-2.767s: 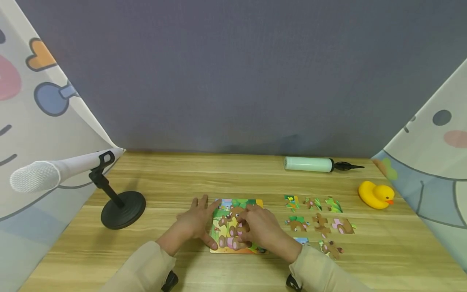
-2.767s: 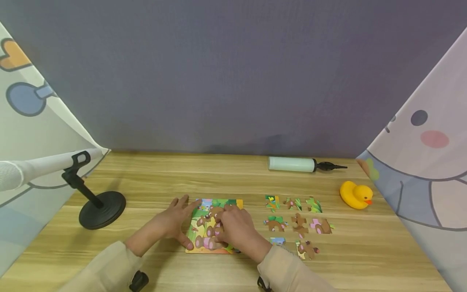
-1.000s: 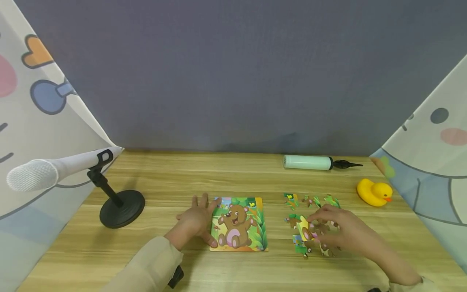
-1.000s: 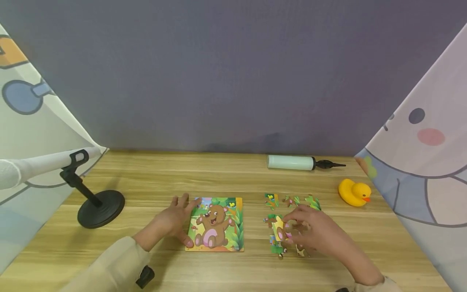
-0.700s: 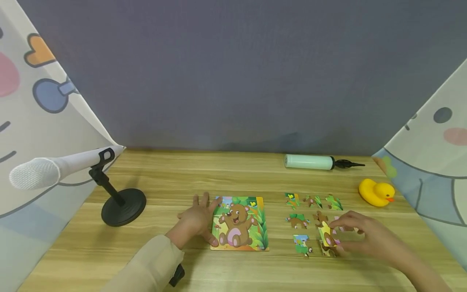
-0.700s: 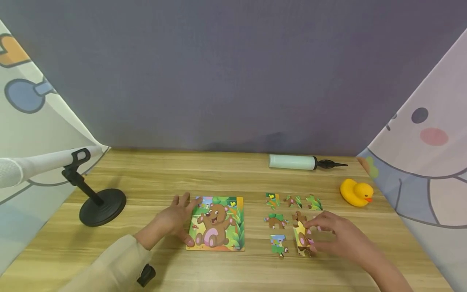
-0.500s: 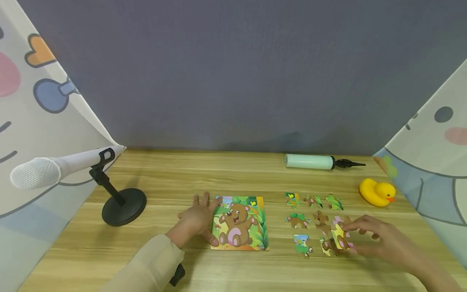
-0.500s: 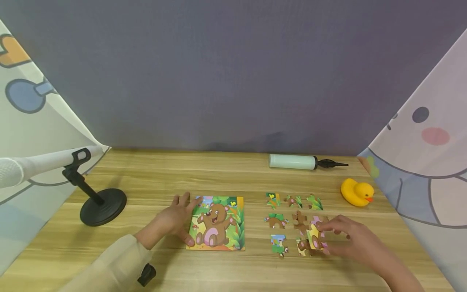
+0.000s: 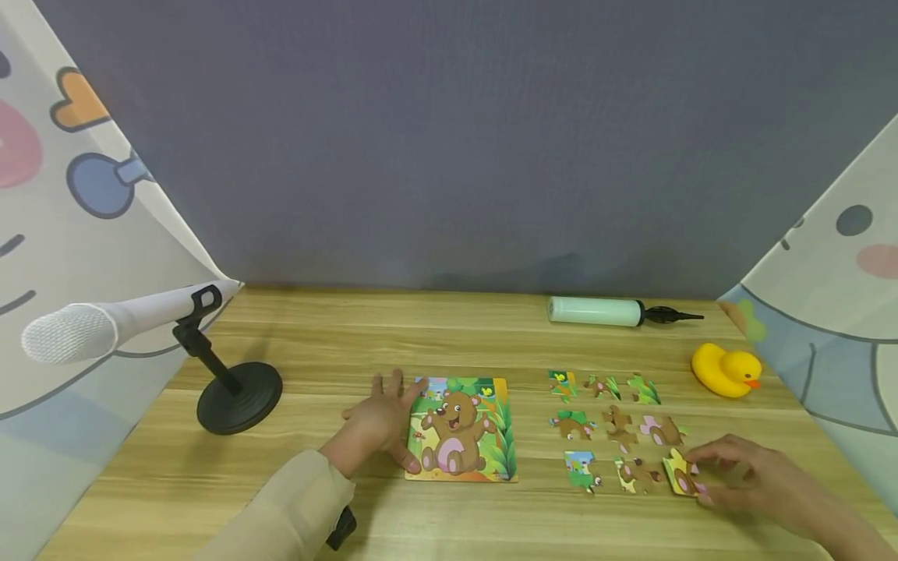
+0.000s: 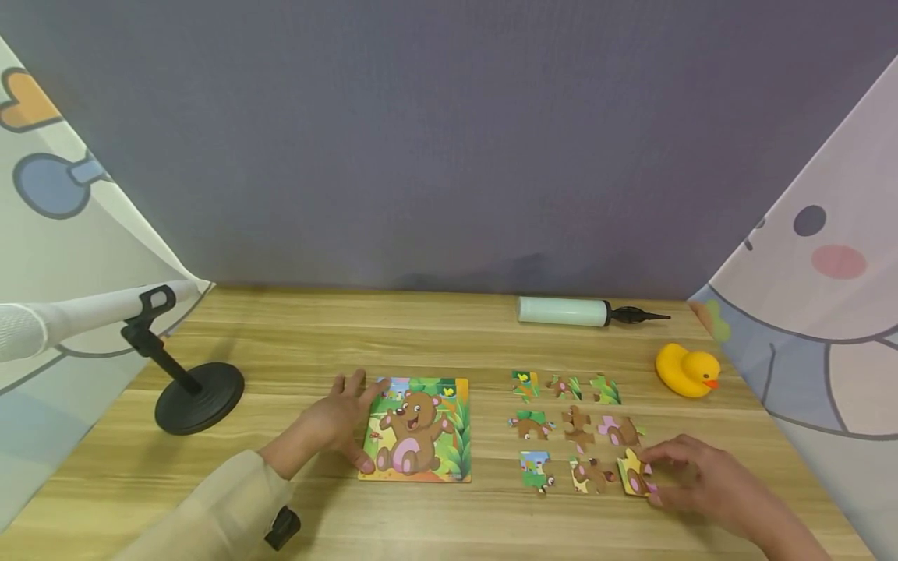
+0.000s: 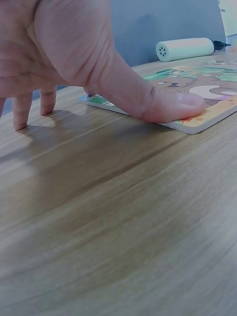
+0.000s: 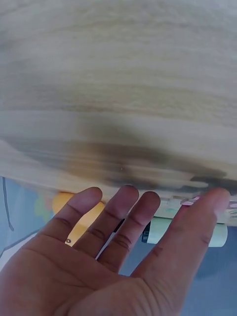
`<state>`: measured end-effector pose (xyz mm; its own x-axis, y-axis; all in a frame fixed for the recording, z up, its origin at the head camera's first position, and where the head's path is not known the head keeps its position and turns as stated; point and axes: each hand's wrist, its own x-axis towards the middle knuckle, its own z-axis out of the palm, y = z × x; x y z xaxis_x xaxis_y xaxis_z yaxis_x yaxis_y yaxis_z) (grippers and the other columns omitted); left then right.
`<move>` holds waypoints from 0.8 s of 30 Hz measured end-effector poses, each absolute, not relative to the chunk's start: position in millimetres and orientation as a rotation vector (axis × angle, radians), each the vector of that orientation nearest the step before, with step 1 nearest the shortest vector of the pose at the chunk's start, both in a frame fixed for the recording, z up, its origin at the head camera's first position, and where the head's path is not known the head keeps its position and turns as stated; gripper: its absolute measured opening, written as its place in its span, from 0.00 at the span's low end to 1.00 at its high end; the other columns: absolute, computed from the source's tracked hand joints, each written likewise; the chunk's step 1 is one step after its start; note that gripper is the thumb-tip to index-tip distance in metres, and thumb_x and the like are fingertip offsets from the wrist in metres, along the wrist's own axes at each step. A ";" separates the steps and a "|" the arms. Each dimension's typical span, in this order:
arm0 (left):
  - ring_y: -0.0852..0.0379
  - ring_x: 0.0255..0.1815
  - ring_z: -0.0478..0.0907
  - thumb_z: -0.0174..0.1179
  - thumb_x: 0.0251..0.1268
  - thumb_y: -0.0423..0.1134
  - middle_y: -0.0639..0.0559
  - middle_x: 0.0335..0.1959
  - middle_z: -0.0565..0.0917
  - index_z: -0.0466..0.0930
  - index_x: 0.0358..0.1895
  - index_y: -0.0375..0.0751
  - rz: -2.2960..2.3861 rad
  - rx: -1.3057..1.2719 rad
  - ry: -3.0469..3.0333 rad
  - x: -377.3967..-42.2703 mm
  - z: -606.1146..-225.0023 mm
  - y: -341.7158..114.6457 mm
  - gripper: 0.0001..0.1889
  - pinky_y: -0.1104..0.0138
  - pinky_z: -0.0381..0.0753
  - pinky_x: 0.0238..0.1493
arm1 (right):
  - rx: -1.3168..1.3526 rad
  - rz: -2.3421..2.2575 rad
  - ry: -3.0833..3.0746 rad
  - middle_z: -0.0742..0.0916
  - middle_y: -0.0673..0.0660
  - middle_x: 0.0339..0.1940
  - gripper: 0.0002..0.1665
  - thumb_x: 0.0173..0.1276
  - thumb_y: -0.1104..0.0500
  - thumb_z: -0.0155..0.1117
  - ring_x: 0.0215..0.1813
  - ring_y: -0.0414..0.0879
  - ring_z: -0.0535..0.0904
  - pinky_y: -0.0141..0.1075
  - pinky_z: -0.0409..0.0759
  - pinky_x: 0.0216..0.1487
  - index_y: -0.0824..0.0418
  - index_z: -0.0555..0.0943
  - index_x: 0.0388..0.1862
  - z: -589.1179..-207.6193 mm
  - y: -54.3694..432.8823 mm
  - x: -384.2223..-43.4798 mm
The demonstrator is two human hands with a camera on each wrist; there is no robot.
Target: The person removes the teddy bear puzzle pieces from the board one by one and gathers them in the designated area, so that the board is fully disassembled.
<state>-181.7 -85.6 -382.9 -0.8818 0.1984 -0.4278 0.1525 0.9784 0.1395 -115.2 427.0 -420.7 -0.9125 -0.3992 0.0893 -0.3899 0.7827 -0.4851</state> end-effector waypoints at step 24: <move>0.26 0.79 0.45 0.83 0.31 0.57 0.32 0.81 0.47 0.48 0.82 0.51 0.140 0.249 2.664 -182.2 -383.7 -86.9 0.70 0.25 0.72 0.49 | -0.831 -0.738 2.941 0.82 0.33 0.42 0.27 0.50 0.61 0.84 0.38 0.27 0.72 0.30 0.76 0.31 0.50 0.84 0.49 -421.9 430.9 -122.5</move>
<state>-182.2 -86.9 -383.7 -0.8787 0.1983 -0.4342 0.1516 0.9785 0.1401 -122.5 430.9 -421.9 -0.8604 -0.4939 0.1259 -0.4948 0.7503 -0.4385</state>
